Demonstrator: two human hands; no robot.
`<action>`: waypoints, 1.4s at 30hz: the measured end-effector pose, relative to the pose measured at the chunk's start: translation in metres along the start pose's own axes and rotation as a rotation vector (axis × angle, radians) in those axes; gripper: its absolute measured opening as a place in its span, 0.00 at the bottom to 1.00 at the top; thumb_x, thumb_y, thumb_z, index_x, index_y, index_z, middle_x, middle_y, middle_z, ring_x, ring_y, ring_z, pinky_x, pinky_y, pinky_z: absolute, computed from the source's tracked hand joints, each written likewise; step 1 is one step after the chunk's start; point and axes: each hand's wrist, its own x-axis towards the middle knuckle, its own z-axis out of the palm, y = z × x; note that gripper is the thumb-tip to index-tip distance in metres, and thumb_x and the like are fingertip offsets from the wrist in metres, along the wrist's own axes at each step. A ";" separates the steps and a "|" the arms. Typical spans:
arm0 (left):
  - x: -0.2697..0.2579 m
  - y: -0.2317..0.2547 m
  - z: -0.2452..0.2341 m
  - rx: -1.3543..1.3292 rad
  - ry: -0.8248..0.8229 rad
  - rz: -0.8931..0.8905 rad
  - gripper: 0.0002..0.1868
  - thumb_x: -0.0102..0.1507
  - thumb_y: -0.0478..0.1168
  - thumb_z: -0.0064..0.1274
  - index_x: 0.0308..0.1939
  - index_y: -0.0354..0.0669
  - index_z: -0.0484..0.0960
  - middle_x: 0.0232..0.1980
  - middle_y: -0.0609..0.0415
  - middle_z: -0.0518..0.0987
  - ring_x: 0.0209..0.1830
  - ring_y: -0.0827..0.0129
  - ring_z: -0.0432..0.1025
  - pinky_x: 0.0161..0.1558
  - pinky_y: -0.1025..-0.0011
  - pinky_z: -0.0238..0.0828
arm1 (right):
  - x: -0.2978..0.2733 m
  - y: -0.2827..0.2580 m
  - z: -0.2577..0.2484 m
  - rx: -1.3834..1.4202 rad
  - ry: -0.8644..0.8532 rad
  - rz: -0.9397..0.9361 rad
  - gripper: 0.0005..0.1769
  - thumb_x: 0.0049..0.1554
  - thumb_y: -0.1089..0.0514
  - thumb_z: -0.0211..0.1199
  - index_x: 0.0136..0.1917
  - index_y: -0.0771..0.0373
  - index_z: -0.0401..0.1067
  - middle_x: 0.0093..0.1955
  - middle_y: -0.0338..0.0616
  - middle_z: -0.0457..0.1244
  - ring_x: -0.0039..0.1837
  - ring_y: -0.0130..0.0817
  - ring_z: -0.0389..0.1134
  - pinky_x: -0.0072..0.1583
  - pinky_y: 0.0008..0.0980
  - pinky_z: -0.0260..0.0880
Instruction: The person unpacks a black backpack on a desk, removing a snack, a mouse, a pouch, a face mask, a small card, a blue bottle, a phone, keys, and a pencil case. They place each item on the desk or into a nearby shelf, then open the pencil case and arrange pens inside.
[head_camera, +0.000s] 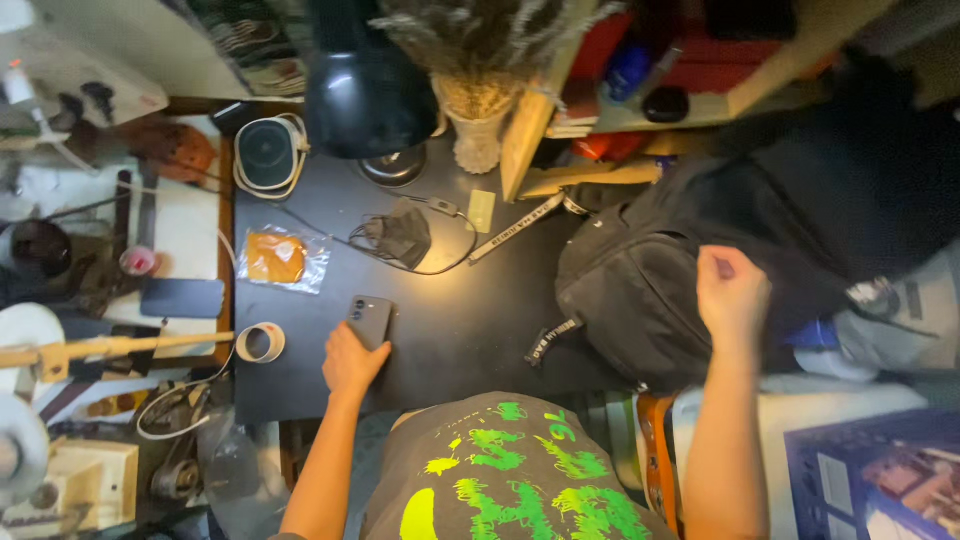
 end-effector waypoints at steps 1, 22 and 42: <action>0.004 -0.011 0.003 -0.002 0.059 -0.002 0.49 0.49 0.60 0.70 0.63 0.36 0.66 0.60 0.40 0.72 0.63 0.47 0.67 0.55 0.52 0.72 | 0.003 0.006 -0.001 -0.051 -0.043 0.013 0.10 0.62 0.55 0.67 0.51 0.64 0.80 0.44 0.55 0.71 0.48 0.42 0.74 0.51 0.38 0.72; 0.008 0.053 0.004 -0.212 0.436 0.483 0.39 0.58 0.46 0.62 0.67 0.29 0.66 0.68 0.32 0.68 0.68 0.39 0.62 0.67 0.49 0.59 | 0.033 0.160 0.127 -0.178 -1.018 0.217 0.24 0.58 0.58 0.58 0.67 0.60 0.70 0.62 0.52 0.69 0.57 0.40 0.69 0.59 0.43 0.68; -0.108 0.350 0.020 0.247 0.153 1.781 0.09 0.58 0.40 0.50 0.36 0.48 0.87 0.52 0.56 0.81 0.59 0.65 0.71 0.68 0.57 0.58 | -0.057 0.152 0.166 -0.383 -0.799 0.063 0.18 0.52 0.60 0.65 0.57 0.62 0.73 0.59 0.58 0.69 0.61 0.53 0.69 0.60 0.47 0.71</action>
